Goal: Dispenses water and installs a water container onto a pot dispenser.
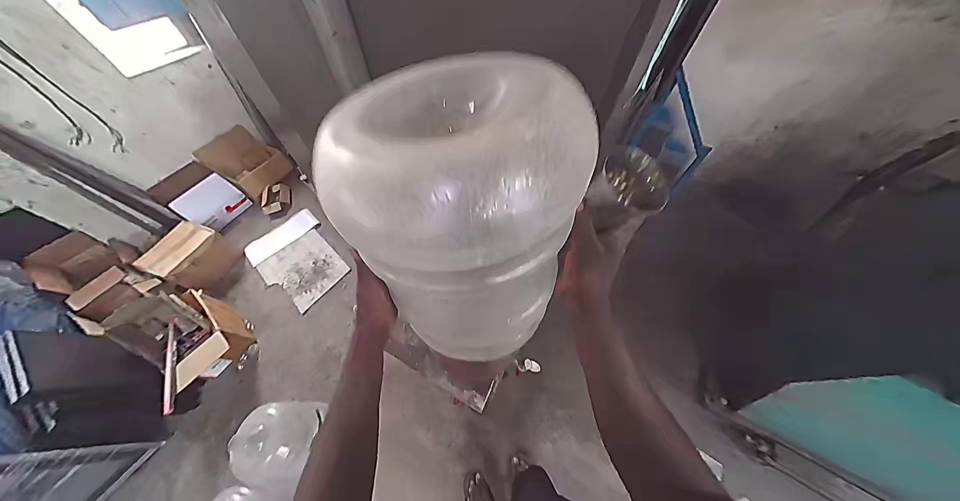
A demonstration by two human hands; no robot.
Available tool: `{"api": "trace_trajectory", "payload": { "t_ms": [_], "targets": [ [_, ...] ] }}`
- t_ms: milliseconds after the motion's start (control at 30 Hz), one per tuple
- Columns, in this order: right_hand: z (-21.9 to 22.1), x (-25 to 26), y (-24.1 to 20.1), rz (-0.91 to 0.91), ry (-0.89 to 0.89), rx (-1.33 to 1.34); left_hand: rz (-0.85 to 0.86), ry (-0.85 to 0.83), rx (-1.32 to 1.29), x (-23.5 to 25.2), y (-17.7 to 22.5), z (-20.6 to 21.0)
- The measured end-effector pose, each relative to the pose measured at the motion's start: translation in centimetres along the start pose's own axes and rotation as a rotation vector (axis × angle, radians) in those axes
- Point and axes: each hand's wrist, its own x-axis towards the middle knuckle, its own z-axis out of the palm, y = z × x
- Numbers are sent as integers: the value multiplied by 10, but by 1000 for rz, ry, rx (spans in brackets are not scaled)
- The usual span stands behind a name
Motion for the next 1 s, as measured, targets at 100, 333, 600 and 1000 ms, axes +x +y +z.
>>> {"api": "trace_trajectory", "payload": {
  "t_ms": [100,333,600,1000],
  "targets": [
    [48,31,-59,-192,-74,39,126,14,-104,3,64,6],
    [155,56,-104,-210,-238,326,454,-29,-191,15,157,-32],
    [233,-16,-22,-36,-315,151,256,264,-56,22,132,-144],
    [363,-193,326,793,-571,-628,-616,275,231,100,-2,-458]
  ]
}}
